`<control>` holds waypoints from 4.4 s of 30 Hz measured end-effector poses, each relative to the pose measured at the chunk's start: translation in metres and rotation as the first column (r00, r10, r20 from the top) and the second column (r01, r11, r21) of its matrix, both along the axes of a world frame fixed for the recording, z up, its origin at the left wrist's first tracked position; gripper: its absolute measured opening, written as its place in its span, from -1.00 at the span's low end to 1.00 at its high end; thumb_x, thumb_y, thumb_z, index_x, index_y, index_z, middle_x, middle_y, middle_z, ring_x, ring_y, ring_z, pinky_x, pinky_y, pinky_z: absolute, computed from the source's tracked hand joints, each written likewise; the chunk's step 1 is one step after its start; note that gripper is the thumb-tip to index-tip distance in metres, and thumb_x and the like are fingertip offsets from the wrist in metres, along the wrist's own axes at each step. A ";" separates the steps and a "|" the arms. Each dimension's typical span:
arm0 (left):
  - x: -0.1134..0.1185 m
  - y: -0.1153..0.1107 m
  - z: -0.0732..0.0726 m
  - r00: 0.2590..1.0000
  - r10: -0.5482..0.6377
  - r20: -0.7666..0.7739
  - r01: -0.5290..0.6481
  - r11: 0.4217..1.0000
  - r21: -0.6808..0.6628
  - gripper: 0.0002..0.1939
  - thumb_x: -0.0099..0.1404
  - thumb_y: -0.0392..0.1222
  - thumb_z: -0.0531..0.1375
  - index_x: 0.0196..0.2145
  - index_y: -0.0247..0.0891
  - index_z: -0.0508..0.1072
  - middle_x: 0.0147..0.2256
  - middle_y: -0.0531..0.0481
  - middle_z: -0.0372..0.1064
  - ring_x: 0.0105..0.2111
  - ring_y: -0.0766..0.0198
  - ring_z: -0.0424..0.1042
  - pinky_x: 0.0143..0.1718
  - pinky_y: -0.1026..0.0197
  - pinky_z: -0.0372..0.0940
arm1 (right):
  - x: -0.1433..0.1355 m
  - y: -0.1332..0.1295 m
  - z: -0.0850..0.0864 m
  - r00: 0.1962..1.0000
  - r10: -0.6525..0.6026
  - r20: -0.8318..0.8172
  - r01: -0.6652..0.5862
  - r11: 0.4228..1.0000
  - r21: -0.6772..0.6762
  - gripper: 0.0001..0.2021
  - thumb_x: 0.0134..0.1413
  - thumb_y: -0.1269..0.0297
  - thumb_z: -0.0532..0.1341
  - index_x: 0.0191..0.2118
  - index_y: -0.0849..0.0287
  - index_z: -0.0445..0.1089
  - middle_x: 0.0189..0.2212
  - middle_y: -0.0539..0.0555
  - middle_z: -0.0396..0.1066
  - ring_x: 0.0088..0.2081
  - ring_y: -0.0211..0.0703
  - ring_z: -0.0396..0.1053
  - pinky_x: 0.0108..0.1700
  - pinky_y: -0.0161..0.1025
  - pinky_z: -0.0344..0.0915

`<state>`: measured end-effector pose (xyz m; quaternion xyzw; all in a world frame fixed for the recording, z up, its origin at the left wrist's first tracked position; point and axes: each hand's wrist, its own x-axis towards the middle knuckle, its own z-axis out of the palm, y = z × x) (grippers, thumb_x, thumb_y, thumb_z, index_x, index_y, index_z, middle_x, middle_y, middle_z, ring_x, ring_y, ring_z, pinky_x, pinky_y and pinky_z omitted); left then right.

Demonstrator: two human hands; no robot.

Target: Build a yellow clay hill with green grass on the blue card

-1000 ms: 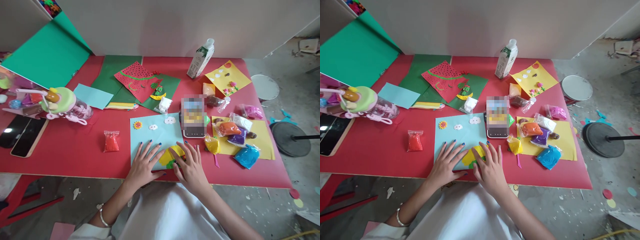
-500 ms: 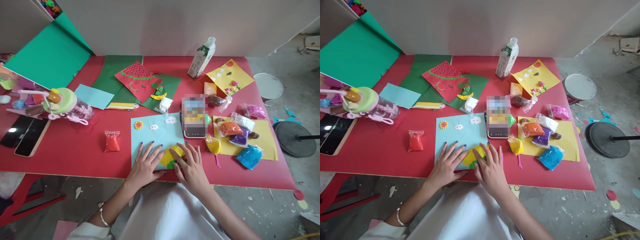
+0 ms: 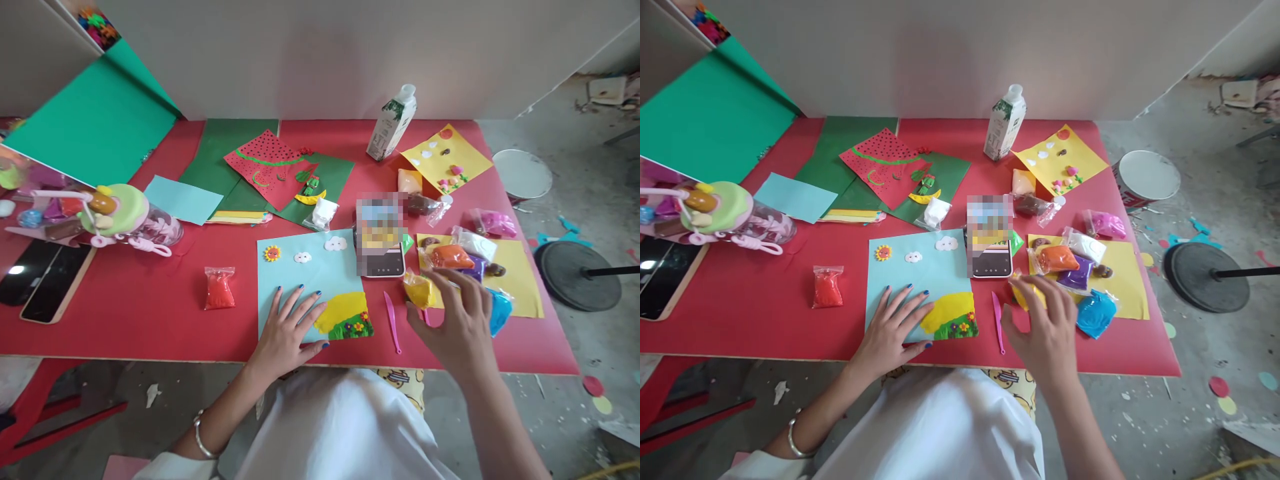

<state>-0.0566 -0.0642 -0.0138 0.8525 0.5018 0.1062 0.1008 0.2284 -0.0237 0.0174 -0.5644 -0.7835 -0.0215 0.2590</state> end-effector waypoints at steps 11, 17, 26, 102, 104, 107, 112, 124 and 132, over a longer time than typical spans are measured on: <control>0.044 0.029 0.033 0.931 0.018 0.365 -0.081 0.984 0.157 -0.75 0.35 -0.38 0.06 -0.12 -0.17 0.45 -0.17 -0.02 0.52 -0.12 0.26 0.47 0.06 0.10 0.32 | 0.040 0.016 -0.017 0.993 -0.079 0.083 0.098 0.961 -0.258 -0.56 0.18 0.25 0.12 0.18 0.16 0.24 -0.06 0.24 0.42 -0.12 0.10 0.44 -0.18 -0.06 0.38; 0.087 0.053 0.054 0.839 -0.034 0.543 -0.026 0.994 0.102 -0.72 0.36 -0.41 0.06 -0.03 -0.20 0.41 -0.15 -0.03 0.50 -0.13 0.28 0.46 -0.08 0.19 0.39 | 0.028 0.000 0.011 0.987 -0.046 -0.156 0.005 0.967 -0.255 -0.57 0.10 0.38 0.14 0.12 0.06 0.26 -0.08 0.13 0.44 -0.14 -0.04 0.47 -0.30 -0.26 0.39; 0.115 0.054 0.064 0.833 0.045 0.551 -0.098 0.993 0.067 -0.86 0.30 -0.34 0.16 -0.21 -0.21 0.49 -0.24 -0.01 0.49 -0.15 0.19 0.42 -0.10 0.10 0.37 | 0.010 -0.013 0.011 0.909 0.049 -0.413 -0.097 0.991 -0.095 -0.62 0.10 0.54 0.02 0.01 0.08 0.25 -0.16 0.11 0.42 -0.13 -0.11 0.44 -0.24 -0.27 0.40; 0.041 -0.037 -0.004 0.979 0.169 -0.112 -0.166 0.985 0.037 -0.19 0.43 -0.06 0.01 0.41 -0.33 -0.40 0.28 -0.22 0.16 0.23 0.03 0.27 0.21 0.02 0.18 | -0.056 -0.017 -0.024 0.885 0.465 -0.039 -0.452 0.834 -0.317 -0.49 0.14 0.54 0.00 0.20 0.27 0.32 0.19 0.15 0.35 0.16 -0.05 0.36 0.27 0.04 0.24; 0.040 -0.038 -0.007 0.981 0.168 -0.101 -0.168 0.986 0.012 -0.17 0.42 -0.02 0.01 0.41 -0.32 -0.41 0.29 -0.22 0.14 0.25 0.03 0.24 0.24 0.01 0.15 | -0.056 -0.020 -0.024 0.888 0.459 -0.033 -0.441 0.828 -0.347 -0.46 0.13 0.55 0.01 0.24 0.24 0.27 0.21 0.12 0.31 0.17 -0.05 0.35 0.28 0.08 0.21; 0.039 -0.039 -0.009 0.979 0.190 -0.080 -0.191 0.982 -0.010 -0.14 0.42 0.06 0.01 0.41 -0.33 -0.41 0.28 -0.23 0.16 0.24 0.02 0.25 0.24 0.00 0.14 | -0.058 -0.022 -0.023 0.900 0.434 -0.029 -0.413 0.833 -0.368 -0.40 0.10 0.57 0.02 0.28 0.15 0.22 0.23 0.08 0.30 0.16 -0.02 0.36 0.31 0.13 0.15; 0.040 -0.042 -0.009 0.973 0.217 -0.074 -0.216 0.976 0.019 -0.12 0.42 0.11 0.01 0.41 -0.33 -0.42 0.27 -0.20 0.19 0.22 0.03 0.27 0.24 0.03 0.15 | -0.063 -0.024 -0.019 0.922 0.385 -0.034 -0.368 0.846 -0.385 -0.42 0.11 0.53 0.03 0.27 0.12 0.23 0.20 0.07 0.33 0.12 0.02 0.39 0.30 0.19 0.12; 0.038 -0.052 -0.014 0.968 0.237 -0.089 -0.231 0.970 0.076 -0.14 0.45 0.11 -0.05 0.40 -0.35 -0.48 0.23 -0.20 0.24 0.20 0.02 0.31 0.17 0.05 0.22 | -0.067 -0.026 -0.019 0.935 0.354 -0.028 -0.337 0.859 -0.384 -0.47 0.15 0.51 0.00 0.23 0.14 0.29 0.21 0.08 0.31 0.10 -0.02 0.41 0.33 0.19 0.03; 0.032 -0.062 -0.007 0.967 0.229 -0.116 -0.211 0.966 0.150 -0.22 0.47 0.04 -0.07 0.40 -0.39 -0.38 0.19 -0.17 0.30 0.17 0.04 0.35 0.16 0.04 0.22 | -0.067 -0.029 -0.020 0.929 0.370 -0.005 -0.343 0.858 -0.383 -0.49 0.19 0.50 -0.02 0.23 0.14 0.28 0.23 0.07 0.29 0.14 -0.04 0.38 0.38 0.20 -0.13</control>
